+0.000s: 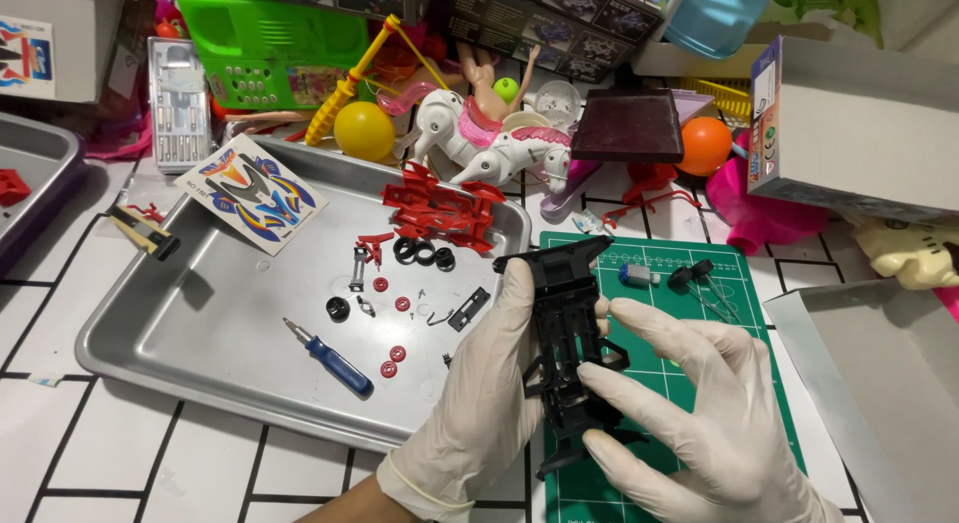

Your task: The person assembles a black plastic model chassis on a green cutting mat. They insert small components, attach a blue and white motor, and secure parts using a screwdriver. The workspace is cluttered with various toys and model parts.

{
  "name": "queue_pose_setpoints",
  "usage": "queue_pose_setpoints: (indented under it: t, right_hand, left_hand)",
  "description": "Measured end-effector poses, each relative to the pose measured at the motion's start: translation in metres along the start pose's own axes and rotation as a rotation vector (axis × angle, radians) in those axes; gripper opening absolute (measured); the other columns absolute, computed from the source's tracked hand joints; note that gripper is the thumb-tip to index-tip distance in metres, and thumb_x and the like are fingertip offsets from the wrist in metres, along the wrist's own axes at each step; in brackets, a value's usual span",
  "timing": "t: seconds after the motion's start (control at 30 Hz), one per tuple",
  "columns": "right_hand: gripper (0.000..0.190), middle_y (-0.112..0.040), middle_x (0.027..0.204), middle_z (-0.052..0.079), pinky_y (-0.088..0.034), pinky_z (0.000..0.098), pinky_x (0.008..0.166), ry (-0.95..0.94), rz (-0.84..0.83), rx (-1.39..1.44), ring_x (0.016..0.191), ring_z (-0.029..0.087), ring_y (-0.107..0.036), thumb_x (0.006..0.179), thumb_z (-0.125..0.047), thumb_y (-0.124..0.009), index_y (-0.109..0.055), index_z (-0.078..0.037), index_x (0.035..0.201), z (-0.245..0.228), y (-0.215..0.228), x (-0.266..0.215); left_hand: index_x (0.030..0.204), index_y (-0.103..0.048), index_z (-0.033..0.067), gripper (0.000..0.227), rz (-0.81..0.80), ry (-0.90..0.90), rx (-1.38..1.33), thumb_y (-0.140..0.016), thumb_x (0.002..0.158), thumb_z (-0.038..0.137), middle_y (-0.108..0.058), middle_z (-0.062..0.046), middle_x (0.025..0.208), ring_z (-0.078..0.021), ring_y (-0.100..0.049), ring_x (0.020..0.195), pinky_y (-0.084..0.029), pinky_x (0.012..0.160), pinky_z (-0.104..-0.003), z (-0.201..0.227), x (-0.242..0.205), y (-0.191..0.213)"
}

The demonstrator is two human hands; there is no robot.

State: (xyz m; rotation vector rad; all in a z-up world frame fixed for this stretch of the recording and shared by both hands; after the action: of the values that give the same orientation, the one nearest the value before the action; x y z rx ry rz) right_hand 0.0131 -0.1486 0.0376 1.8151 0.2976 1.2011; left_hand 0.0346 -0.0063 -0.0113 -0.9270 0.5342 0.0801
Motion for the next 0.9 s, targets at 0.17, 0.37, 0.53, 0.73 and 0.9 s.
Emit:
queue_pose_setpoints:
  t: [0.17, 0.37, 0.53, 0.73, 0.9]
  right_hand:
    - [0.044, -0.057, 0.147, 0.021, -0.047, 0.0434, 0.096, -0.043, -0.022, -0.012, 0.114, 0.03, -0.062, 0.082, -0.036, -0.078, -0.07, -0.021, 0.122, 0.005, -0.001, -0.007]
    - [0.051, -0.063, 0.137, 0.026, -0.052, 0.0468, 0.114, -0.24, 0.157, 0.155, 0.128, 0.037, -0.064, 0.08, -0.012, -0.075, -0.062, 0.002, 0.128, 0.008, 0.021, -0.003]
    - [0.066, -0.051, 0.147, 0.036, -0.053, 0.0546, 0.124, -0.496, 0.369, 0.808, 0.14, 0.048, -0.058, 0.079, 0.001, -0.052, -0.039, 0.018, 0.141, 0.041, 0.026, -0.013]
    - [0.054, -0.06, 0.143, 0.031, -0.067, 0.0341, 0.082, -0.551, 0.422, 1.032, 0.11, 0.035, -0.072, 0.084, 0.002, -0.062, -0.052, 0.006, 0.137, 0.058, 0.025, -0.018]
    - [0.036, -0.075, 0.099, 0.015, -0.063, 0.0342, 0.103, -0.416, 0.369, 0.535, 0.091, 0.019, -0.075, 0.083, 0.01, -0.075, -0.065, 0.005, 0.118, 0.048, 0.018, -0.014]
  left_hand:
    - [0.118, -0.071, -0.0017, 0.071, -0.037, -0.026, 0.009, -0.044, 0.096, 0.061, -0.072, -0.016, 0.097, -0.0224, -0.068, 0.083, -0.056, 0.07, -0.033, 0.0, 0.003, 0.005]
    - [0.128, -0.065, -0.0008, 0.071, -0.062, -0.092, -0.008, -0.044, 0.096, 0.059, -0.071, -0.015, 0.098, -0.0242, -0.069, 0.081, -0.063, 0.073, -0.043, 0.015, 0.004, 0.002]
    - [0.138, -0.063, 0.0037, 0.074, -0.025, -0.106, -0.012, -0.045, 0.093, 0.06, -0.071, -0.018, 0.1, -0.0281, -0.07, 0.079, -0.063, 0.073, -0.047, 0.021, 0.008, 0.003]
    - [0.14, -0.057, -0.0019, 0.07, -0.012, -0.139, -0.034, -0.052, 0.093, 0.049, -0.069, -0.022, 0.105, -0.0271, -0.068, 0.086, -0.063, 0.076, -0.053, 0.025, 0.002, -0.003]
    - [0.14, -0.061, -0.0014, 0.062, -0.059, -0.114, 0.014, -0.054, 0.094, 0.04, -0.07, -0.021, 0.103, -0.0304, -0.068, 0.084, -0.062, 0.08, -0.052, 0.02, 0.002, -0.003]
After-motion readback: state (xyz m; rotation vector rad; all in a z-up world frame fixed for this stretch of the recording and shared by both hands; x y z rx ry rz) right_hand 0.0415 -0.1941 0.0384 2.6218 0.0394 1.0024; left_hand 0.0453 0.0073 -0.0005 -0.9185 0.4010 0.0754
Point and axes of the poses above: each hand's wrist, its own x-axis towards the middle knuckle, its own y-axis out of the back of the hand, z = x × y, the point moved 4 cm from there along x, towards the middle knuckle
